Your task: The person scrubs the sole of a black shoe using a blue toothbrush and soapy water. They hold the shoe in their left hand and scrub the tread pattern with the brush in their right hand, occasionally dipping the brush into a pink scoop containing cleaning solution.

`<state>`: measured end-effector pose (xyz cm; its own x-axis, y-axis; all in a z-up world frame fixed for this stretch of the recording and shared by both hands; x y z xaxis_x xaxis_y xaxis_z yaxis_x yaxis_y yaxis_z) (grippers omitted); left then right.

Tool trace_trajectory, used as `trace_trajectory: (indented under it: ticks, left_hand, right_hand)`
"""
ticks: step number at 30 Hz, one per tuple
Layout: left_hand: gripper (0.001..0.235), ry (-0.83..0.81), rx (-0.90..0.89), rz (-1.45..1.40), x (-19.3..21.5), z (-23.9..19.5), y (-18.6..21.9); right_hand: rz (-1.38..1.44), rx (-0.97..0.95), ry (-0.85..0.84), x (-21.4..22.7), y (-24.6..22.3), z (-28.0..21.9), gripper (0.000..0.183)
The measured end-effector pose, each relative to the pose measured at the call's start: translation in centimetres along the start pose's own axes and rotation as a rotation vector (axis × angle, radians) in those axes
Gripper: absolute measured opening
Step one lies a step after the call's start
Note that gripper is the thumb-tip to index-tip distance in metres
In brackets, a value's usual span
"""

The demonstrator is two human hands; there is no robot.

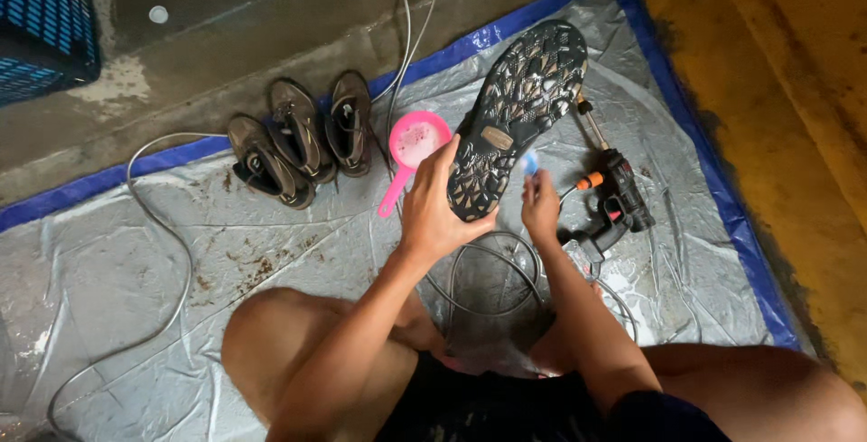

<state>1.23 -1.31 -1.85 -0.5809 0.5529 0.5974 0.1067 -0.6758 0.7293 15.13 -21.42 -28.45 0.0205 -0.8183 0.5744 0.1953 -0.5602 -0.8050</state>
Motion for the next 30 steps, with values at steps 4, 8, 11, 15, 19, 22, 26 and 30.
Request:
trace_trajectory:
  ticks: [4, 8, 11, 15, 19, 22, 26, 30]
  left_hand:
    - [0.122, 0.032, -0.009, -0.012, 1.3, 0.2, 1.1]
    - [0.123, 0.066, -0.005, -0.044, 1.6, -0.2, 0.8]
    - [0.126, 0.09, 0.02, -0.079, 2.5, -0.1, 0.6]
    - [0.122, 0.117, 0.021, -0.062, 4.6, 0.1, -0.1]
    - [0.125, 0.162, 0.069, 0.002, 6.0, -0.7, -4.0]
    - [0.124, 0.197, 0.109, 0.053, 6.9, -0.7, -5.6]
    - [0.125, 0.238, 0.175, 0.063, 6.9, -1.0, -6.8]
    - [0.124, 0.27, 0.195, 0.073, 6.3, -1.0, -7.7]
  right_hand:
    - [0.016, 0.068, 0.146, 2.8, 7.7, -1.7, 0.019]
    - [-0.386, 0.04, -0.304, -6.3, 11.8, 4.1, 0.038]
    - [-0.264, -0.152, -0.389, -4.6, 4.2, 5.1, 0.041]
    - [-0.136, 0.054, -0.506, -4.9, -2.9, 4.8, 0.054]
    - [-0.186, 0.147, -0.55, -7.2, -5.0, 5.3, 0.049]
    - [-0.446, 0.298, -0.527, -9.1, -7.2, 6.4, 0.039]
    - [-0.686, 0.429, -0.592, -14.8, -8.1, 7.6, 0.032]
    - [-0.932, 0.424, -0.686, -21.5, -7.3, 9.6, 0.043]
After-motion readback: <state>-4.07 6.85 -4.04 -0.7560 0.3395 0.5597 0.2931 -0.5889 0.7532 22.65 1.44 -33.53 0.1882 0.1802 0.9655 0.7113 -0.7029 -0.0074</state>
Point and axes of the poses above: each hand's wrist, its own z-axis towards the middle knuckle, its own x-axis out of the back of the hand, y = z × x, the point moved 2 cm from there along z, towards the middle knuckle, and after that the axes turned 6 degrees about y, right-handed, at the moved point
